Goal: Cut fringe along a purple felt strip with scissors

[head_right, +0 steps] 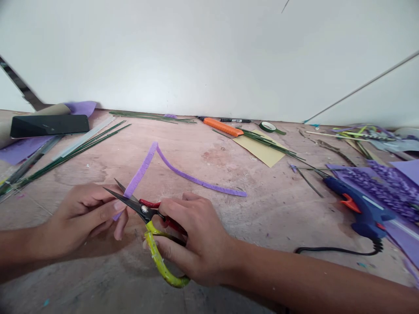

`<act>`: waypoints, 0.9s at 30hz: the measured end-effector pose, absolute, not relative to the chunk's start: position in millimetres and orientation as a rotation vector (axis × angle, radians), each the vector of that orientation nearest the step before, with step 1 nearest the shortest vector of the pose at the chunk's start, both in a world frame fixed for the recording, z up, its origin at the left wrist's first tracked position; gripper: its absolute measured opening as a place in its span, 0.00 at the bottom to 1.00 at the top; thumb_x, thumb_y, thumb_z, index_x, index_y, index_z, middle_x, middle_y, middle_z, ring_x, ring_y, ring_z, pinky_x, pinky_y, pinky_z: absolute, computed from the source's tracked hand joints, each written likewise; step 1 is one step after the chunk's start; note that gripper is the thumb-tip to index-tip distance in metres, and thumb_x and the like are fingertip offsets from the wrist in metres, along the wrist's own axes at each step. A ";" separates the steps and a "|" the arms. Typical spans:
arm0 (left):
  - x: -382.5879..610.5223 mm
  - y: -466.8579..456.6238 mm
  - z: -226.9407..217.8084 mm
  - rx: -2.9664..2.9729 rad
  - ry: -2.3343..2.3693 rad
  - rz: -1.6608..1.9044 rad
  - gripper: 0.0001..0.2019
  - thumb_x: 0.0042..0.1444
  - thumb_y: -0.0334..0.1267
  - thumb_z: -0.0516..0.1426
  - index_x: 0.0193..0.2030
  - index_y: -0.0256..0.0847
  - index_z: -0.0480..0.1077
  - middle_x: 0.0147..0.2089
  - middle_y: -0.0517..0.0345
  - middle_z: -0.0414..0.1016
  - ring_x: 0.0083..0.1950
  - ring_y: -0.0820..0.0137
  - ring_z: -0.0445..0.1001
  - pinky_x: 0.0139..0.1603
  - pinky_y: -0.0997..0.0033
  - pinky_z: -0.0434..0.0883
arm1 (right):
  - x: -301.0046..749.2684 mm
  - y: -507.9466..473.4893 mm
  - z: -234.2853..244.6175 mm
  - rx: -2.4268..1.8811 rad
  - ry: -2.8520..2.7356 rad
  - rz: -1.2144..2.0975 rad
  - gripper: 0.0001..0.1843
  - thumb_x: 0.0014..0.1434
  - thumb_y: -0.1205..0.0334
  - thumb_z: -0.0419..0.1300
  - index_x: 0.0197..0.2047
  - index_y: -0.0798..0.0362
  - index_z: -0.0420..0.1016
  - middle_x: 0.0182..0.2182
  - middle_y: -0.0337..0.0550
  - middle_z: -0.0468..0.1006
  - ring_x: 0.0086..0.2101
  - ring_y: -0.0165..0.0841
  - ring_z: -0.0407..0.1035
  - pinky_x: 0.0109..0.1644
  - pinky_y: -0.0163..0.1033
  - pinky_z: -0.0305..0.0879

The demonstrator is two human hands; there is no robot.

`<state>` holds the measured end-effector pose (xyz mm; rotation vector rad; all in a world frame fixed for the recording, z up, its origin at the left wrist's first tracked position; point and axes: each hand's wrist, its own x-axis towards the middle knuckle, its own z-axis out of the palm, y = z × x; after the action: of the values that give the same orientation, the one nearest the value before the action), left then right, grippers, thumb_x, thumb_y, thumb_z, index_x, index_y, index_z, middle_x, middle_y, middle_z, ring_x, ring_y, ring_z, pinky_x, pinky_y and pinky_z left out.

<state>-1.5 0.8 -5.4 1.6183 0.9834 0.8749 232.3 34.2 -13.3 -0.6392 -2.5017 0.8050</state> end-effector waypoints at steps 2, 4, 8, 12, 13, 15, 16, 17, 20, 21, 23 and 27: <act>-1.3 0.9 -5.4 1.606 0.991 0.868 0.19 0.67 0.36 0.52 0.25 0.35 0.73 0.19 0.64 0.69 0.19 0.82 0.58 0.19 0.81 0.53 | 232.6 34.4 -13.2 -0.624 -2.501 0.807 0.12 0.63 0.61 0.54 0.30 0.51 0.56 0.24 0.32 0.63 0.24 0.28 0.52 0.32 0.37 0.45; -1.2 0.8 -6.4 1.546 0.986 0.862 0.18 0.67 0.37 0.52 0.26 0.35 0.73 0.19 0.63 0.70 0.18 0.82 0.57 0.19 0.82 0.53 | 233.0 34.2 -12.5 -0.624 -2.509 0.802 0.11 0.64 0.61 0.53 0.30 0.51 0.57 0.24 0.33 0.64 0.24 0.28 0.53 0.33 0.37 0.46; -0.7 0.5 -8.2 1.380 0.952 0.858 0.15 0.67 0.41 0.52 0.34 0.36 0.73 0.24 0.60 0.75 0.18 0.81 0.56 0.17 0.82 0.52 | 233.1 32.9 -10.6 -0.663 -2.503 0.772 0.11 0.65 0.62 0.52 0.29 0.52 0.60 0.23 0.34 0.65 0.24 0.29 0.54 0.32 0.37 0.47; 0.1 0.4 -6.6 1.383 0.957 0.870 0.18 0.67 0.40 0.52 0.28 0.35 0.72 0.19 0.62 0.69 0.17 0.81 0.55 0.16 0.81 0.51 | 232.7 32.3 -11.0 -0.705 -2.483 0.762 0.12 0.65 0.61 0.53 0.29 0.52 0.59 0.23 0.34 0.64 0.24 0.29 0.55 0.32 0.37 0.48; 0.3 0.4 -6.1 1.388 0.962 0.885 0.19 0.67 0.40 0.52 0.27 0.35 0.72 0.19 0.62 0.69 0.16 0.82 0.55 0.16 0.81 0.51 | 232.5 32.3 -11.4 -0.714 -2.483 0.759 0.11 0.64 0.60 0.54 0.29 0.51 0.59 0.23 0.34 0.64 0.24 0.29 0.55 0.32 0.37 0.48; 0.6 0.5 -6.0 1.380 0.965 0.922 0.18 0.67 0.39 0.52 0.27 0.35 0.72 0.20 0.62 0.70 0.16 0.82 0.55 0.16 0.81 0.51 | 232.3 32.3 -12.2 -0.734 -2.488 0.755 0.11 0.62 0.61 0.55 0.29 0.51 0.58 0.22 0.34 0.62 0.24 0.29 0.54 0.31 0.36 0.47; 0.7 0.6 -6.3 1.374 0.965 0.937 0.18 0.66 0.39 0.52 0.27 0.35 0.72 0.21 0.61 0.71 0.16 0.82 0.55 0.16 0.81 0.51 | 232.1 32.3 -12.4 -0.740 -2.491 0.754 0.12 0.61 0.61 0.55 0.29 0.51 0.57 0.22 0.33 0.61 0.24 0.29 0.54 0.31 0.36 0.46; 0.7 0.6 -6.8 1.372 0.966 0.949 0.18 0.66 0.39 0.52 0.27 0.35 0.72 0.21 0.61 0.71 0.16 0.82 0.55 0.16 0.81 0.51 | 232.0 32.2 -12.5 -0.741 -2.496 0.755 0.12 0.61 0.61 0.56 0.28 0.51 0.56 0.22 0.33 0.61 0.24 0.29 0.53 0.31 0.36 0.46; 0.4 0.4 -8.3 1.393 0.971 0.946 0.17 0.67 0.39 0.52 0.28 0.35 0.72 0.22 0.62 0.70 0.17 0.82 0.56 0.17 0.81 0.52 | 231.9 31.9 -12.0 -0.744 -2.510 0.760 0.13 0.61 0.61 0.56 0.28 0.52 0.56 0.22 0.33 0.61 0.24 0.28 0.53 0.31 0.36 0.46; 0.3 0.3 -8.5 1.403 0.976 0.939 0.17 0.67 0.39 0.52 0.28 0.35 0.72 0.22 0.63 0.70 0.17 0.82 0.56 0.17 0.81 0.53 | 231.9 31.7 -11.7 -0.745 -2.510 0.761 0.13 0.61 0.61 0.55 0.28 0.52 0.56 0.22 0.33 0.62 0.24 0.28 0.53 0.31 0.36 0.46; 0.0 0.3 -8.4 1.432 0.979 0.927 0.18 0.67 0.38 0.51 0.27 0.35 0.73 0.20 0.64 0.67 0.17 0.83 0.56 0.18 0.81 0.53 | 232.0 31.5 -11.3 -0.759 -2.516 0.762 0.12 0.61 0.61 0.55 0.28 0.52 0.56 0.23 0.34 0.62 0.24 0.29 0.53 0.31 0.37 0.47; -0.2 0.5 -6.9 1.456 0.997 0.920 0.19 0.67 0.37 0.52 0.25 0.35 0.73 0.17 0.66 0.61 0.17 0.83 0.56 0.18 0.82 0.54 | 231.6 31.5 -11.4 -0.771 -2.531 0.749 0.11 0.60 0.62 0.55 0.28 0.52 0.57 0.23 0.35 0.63 0.25 0.30 0.54 0.32 0.37 0.47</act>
<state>-0.2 0.5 -6.9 1.4560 0.9969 0.9195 231.6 31.5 -11.4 -0.7714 -2.5308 0.7491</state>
